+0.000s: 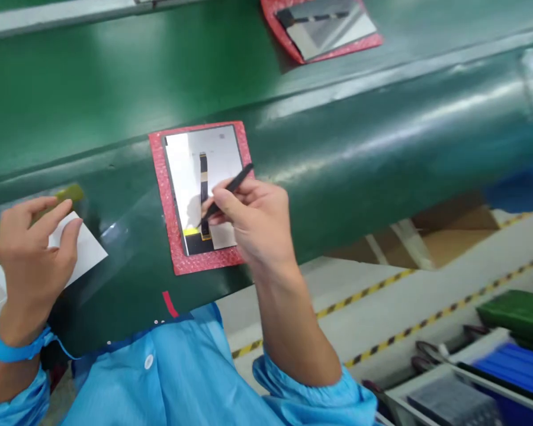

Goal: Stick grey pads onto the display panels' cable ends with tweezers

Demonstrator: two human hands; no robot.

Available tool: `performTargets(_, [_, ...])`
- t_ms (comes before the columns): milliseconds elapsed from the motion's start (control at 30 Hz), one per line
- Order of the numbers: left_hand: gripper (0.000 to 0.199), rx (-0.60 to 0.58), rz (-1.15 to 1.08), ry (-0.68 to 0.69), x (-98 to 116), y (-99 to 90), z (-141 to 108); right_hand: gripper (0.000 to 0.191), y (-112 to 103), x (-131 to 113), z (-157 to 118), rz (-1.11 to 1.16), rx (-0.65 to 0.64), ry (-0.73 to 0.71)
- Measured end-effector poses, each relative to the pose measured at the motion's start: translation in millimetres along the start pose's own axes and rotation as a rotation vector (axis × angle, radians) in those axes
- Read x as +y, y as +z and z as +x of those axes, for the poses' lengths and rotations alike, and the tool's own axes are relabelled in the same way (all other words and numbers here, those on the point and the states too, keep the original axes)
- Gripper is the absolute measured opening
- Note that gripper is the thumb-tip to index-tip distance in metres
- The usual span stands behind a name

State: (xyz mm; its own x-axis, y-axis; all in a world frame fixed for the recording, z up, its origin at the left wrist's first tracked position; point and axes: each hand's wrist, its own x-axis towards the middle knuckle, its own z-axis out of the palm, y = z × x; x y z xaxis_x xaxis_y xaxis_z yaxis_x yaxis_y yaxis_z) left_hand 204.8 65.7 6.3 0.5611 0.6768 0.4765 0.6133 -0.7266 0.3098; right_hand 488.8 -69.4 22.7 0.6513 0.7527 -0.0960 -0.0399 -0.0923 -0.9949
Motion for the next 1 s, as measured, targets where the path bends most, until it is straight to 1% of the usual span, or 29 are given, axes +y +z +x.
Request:
performTargets(33, [0.026, 0.001, -0.018, 0.016, 15, -3.7, -4, 0.036, -11, 5, -7, -0.023, 0.024, 0.03])
performTargets(67, [0.026, -0.024, -0.05, 0.033, 34, -5.9, -8, 0.036, -19, 11, -14, -0.035, 0.041, 0.054])
performTargets(133, [0.025, -0.107, -0.154, 0.072, 77, -3.0, -15, 0.036, -29, 20, -20, -0.041, 0.062, 0.076])
performTargets(200, [0.024, -0.163, -0.247, 0.096, 116, 10.1, -20, 0.033, -32, 25, -19, -0.043, 0.091, 0.064])
performTargets(233, [0.024, -0.174, -0.272, 0.095, 131, 19.2, -22, 0.032, -32, 25, -16, -0.043, 0.104, 0.054])
performTargets(300, [0.024, -0.168, -0.276, 0.068, 149, 37.9, -25, 0.028, -32, 23, -9, -0.038, 0.113, 0.051])
performTargets(333, [0.024, -0.162, -0.267, 0.051, 152, 46.0, -25, 0.026, -32, 21, -6, -0.034, 0.109, 0.061])
performTargets(400, [0.024, -0.151, -0.249, 0.026, 153, 57.3, -26, 0.02, -31, 17, -1, -0.034, 0.09, 0.087])
performTargets(467, [0.024, -0.145, -0.234, 0.015, 150, 61.5, -26, 0.014, -30, 13, 0, -0.051, 0.076, 0.103])
performTargets(667, [0.025, -0.181, -0.232, 0.001, 149, 55.1, -24, 0.013, -25, 8, -1, -0.131, 0.056, 0.078])
performTargets(800, [0.024, -0.193, -0.223, 0.005, 152, 52.5, -20, 0.016, -21, 4, 1, -0.178, 0.094, 0.11])
performTargets(900, [0.023, -0.205, -0.205, -0.006, 153, 51.3, -18, 0.022, -18, 1, 3, -0.211, 0.129, 0.101])
performTargets(1000, [0.025, -0.221, -0.209, -0.003, 153, 49.9, -17, 0.023, -16, -2, 3, -0.256, 0.16, 0.095])
